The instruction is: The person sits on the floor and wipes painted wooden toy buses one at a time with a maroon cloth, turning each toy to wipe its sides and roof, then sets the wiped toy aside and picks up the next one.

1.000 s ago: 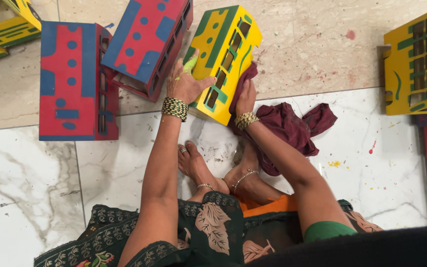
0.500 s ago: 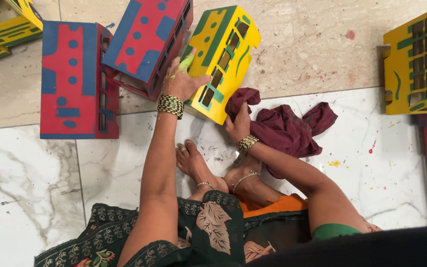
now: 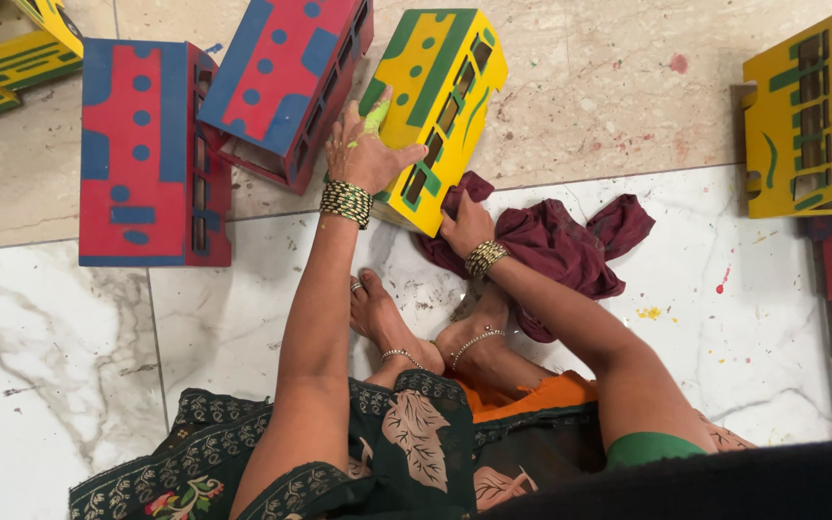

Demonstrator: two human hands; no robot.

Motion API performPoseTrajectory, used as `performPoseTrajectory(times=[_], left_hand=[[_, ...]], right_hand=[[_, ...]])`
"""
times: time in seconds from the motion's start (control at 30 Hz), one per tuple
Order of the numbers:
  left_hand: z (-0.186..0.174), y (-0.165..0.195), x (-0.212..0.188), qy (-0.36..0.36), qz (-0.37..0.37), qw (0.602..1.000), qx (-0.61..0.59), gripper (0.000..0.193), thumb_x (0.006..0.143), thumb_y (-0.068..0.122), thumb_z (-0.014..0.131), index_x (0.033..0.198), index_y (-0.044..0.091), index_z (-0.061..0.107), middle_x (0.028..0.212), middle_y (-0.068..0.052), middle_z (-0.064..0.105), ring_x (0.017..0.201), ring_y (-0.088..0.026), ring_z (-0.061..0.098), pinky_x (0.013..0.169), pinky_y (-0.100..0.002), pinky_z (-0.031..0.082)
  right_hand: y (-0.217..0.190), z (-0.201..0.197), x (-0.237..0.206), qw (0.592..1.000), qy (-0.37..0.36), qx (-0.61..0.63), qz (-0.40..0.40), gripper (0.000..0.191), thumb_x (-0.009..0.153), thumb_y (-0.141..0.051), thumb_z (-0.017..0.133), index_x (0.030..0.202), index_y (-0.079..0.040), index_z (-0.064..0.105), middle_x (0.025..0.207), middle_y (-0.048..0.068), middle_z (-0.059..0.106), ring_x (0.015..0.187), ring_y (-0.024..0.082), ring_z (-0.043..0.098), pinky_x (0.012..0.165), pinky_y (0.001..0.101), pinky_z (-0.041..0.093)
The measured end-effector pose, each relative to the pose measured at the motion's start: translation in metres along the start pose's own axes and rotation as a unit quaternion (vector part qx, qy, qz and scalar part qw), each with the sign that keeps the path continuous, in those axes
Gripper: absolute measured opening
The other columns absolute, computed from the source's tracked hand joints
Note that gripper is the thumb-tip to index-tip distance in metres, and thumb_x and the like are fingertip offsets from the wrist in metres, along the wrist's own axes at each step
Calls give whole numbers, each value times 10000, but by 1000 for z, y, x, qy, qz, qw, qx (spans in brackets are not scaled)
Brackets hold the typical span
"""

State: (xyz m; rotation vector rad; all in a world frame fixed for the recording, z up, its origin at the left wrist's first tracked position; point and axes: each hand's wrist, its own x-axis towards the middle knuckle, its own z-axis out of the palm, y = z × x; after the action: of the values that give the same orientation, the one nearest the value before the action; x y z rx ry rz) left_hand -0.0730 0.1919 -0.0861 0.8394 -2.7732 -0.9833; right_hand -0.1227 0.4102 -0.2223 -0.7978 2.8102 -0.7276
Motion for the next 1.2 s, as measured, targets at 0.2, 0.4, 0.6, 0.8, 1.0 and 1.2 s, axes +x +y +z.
performPoseTrajectory(times=[0.2, 0.4, 0.6, 0.8, 1.0, 1.2], left_hand=[[-5, -7, 0, -17, 11, 1000, 0, 1027, 681, 615, 838, 1568, 360, 388, 1542, -198, 395, 1363, -441, 435, 1077, -590, 378], [-12, -24, -2, -30, -2, 997, -75, 983, 718, 616, 803, 1569, 349, 390, 1550, -185, 409, 1364, -394, 463, 1097, -489, 412], [-10, -19, -2, -40, -9, 997, -62, 1003, 685, 627, 799, 1561, 358, 391, 1541, -193, 410, 1343, -405, 468, 1086, -499, 405], [0, -10, -5, 22, 36, 999, -22, 976, 734, 679, 800, 1565, 325, 432, 1484, -279, 433, 1332, -455, 468, 1082, -519, 406], [-2, -11, -5, 20, 9, 998, -57, 928, 744, 697, 759, 1538, 317, 462, 1511, -241, 447, 1319, -438, 489, 1077, -518, 411], [11, -6, -3, 33, 12, 999, -19, 956, 727, 747, 737, 1537, 334, 442, 1502, -282, 408, 1318, -497, 443, 1071, -583, 376]], right_hand=[[23, -30, 15, 945, -219, -211, -119, 519, 866, -318, 676, 1324, -118, 538, 833, 203, 726, 787, 425, 707, 693, 556, 560], [35, -59, 43, 971, -180, -150, -48, 599, 737, -341, 748, 1265, -158, 531, 875, 247, 699, 820, 452, 694, 720, 548, 552], [50, -95, 81, 997, 33, 68, -23, 508, 932, -340, 652, 1327, -70, 479, 1021, 276, 712, 938, 489, 680, 821, 569, 529], [-17, -56, 44, 983, 98, 148, -49, 537, 1014, -327, 617, 1425, -16, 469, 1034, 281, 695, 874, 490, 663, 750, 552, 521], [-60, -59, -26, 948, 18, 116, -296, 298, 833, -196, 714, 1063, -76, 566, 846, 187, 647, 798, 407, 672, 686, 483, 531], [-63, -69, 0, 952, 72, 126, -268, 334, 854, -154, 678, 1168, -76, 594, 866, 191, 664, 800, 430, 657, 708, 506, 527]])
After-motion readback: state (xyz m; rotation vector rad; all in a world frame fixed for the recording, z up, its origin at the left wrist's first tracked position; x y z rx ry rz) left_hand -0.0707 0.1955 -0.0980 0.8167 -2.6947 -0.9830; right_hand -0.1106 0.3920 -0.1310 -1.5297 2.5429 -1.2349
